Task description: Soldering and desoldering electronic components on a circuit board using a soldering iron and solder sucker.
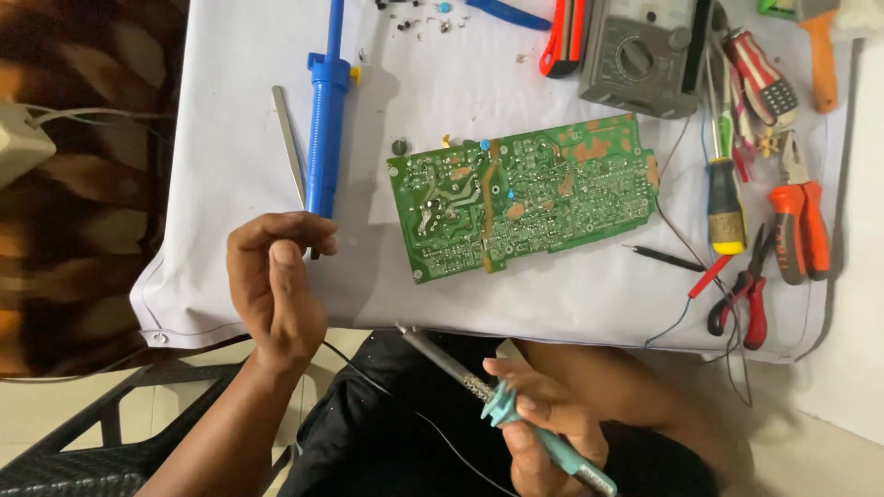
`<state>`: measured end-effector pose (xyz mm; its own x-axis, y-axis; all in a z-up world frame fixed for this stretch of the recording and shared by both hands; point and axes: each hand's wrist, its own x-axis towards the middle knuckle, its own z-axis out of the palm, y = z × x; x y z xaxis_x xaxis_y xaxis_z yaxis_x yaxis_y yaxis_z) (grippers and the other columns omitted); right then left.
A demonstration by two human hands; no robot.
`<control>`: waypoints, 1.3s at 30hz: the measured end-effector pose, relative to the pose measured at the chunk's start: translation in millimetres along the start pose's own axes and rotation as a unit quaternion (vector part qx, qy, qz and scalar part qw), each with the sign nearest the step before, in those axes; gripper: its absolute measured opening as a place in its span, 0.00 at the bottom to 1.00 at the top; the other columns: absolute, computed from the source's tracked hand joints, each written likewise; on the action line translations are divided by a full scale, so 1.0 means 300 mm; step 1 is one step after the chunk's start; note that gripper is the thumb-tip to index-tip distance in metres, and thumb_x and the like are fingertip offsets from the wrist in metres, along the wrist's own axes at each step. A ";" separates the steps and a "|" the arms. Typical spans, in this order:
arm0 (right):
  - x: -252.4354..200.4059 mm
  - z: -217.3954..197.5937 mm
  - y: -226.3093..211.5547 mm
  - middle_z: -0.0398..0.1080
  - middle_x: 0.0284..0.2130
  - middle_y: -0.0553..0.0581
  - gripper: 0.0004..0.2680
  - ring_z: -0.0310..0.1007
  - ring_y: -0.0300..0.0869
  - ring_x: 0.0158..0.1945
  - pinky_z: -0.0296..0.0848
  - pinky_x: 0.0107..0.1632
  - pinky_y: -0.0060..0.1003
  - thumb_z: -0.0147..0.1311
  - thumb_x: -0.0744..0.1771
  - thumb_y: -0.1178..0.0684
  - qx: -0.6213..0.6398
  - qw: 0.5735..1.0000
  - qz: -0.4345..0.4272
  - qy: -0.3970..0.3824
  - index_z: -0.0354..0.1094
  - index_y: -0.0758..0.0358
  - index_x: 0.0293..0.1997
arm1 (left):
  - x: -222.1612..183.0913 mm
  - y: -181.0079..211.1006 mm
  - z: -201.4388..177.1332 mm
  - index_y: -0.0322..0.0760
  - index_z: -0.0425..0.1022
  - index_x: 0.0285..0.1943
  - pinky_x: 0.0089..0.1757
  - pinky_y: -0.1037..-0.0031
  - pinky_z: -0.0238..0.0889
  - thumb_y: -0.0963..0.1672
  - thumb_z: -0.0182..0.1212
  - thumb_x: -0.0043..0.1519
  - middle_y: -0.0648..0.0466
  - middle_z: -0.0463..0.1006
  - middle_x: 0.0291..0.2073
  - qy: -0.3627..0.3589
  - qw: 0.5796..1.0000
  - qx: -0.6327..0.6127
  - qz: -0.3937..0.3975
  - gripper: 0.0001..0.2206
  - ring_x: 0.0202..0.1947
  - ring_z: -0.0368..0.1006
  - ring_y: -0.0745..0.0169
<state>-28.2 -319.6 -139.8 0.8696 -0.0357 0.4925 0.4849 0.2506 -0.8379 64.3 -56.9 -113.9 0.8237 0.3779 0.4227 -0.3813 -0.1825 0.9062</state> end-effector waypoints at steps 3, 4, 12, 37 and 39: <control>-0.043 -0.029 0.042 0.68 0.32 0.67 0.08 0.71 0.51 0.35 0.83 0.47 0.55 0.50 0.69 0.54 -0.070 0.992 -0.066 0.076 0.64 0.63 0.52 | -0.008 -0.011 0.005 0.30 0.62 0.54 0.43 0.70 0.67 0.41 0.43 0.75 0.41 0.76 0.41 -0.007 1.000 -0.003 0.003 0.06 0.37 0.70 0.56; -0.105 -0.104 0.066 0.72 0.44 0.52 0.08 0.72 0.46 0.42 0.75 0.54 0.58 0.47 0.72 0.55 0.010 0.989 -0.042 0.141 0.64 0.50 0.57 | -0.011 -0.008 0.002 0.31 0.66 0.52 0.48 0.66 0.67 0.38 0.50 0.71 0.43 0.77 0.43 -0.044 0.995 0.077 0.037 0.04 0.43 0.72 0.52; 0.070 -0.145 0.024 0.66 0.23 0.42 0.04 0.65 0.32 0.27 0.68 0.72 0.64 0.50 0.71 0.48 0.035 0.948 0.110 0.297 0.70 0.45 0.38 | -0.011 0.056 0.154 0.47 0.76 0.52 0.59 0.49 0.60 0.48 0.69 0.65 0.46 0.69 0.61 -0.210 0.906 0.271 0.247 0.11 0.62 0.64 0.43; 0.118 -0.037 0.010 0.60 0.17 0.55 0.03 0.61 0.35 0.21 0.68 0.71 0.75 0.52 0.68 0.57 -0.117 0.974 0.062 0.184 0.61 0.62 0.37 | 0.180 0.127 0.276 0.40 0.72 0.28 0.66 0.37 0.48 0.40 0.66 0.65 0.45 0.67 0.65 -0.330 0.840 0.331 0.277 0.11 0.65 0.61 0.37; 0.119 -0.037 0.008 0.59 0.17 0.55 0.04 0.61 0.35 0.20 0.69 0.70 0.75 0.51 0.67 0.58 -0.126 0.973 0.073 0.182 0.60 0.61 0.36 | 0.182 0.130 0.278 0.40 0.72 0.28 0.66 0.38 0.47 0.40 0.65 0.65 0.45 0.68 0.65 -0.332 0.837 0.334 0.279 0.11 0.65 0.62 0.37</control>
<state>4.9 -330.8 -126.8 0.8844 -0.3683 0.2868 0.3213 0.0346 -0.9463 129.5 -119.0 -56.0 0.7321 -0.4824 0.4810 -0.6470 -0.7134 0.2692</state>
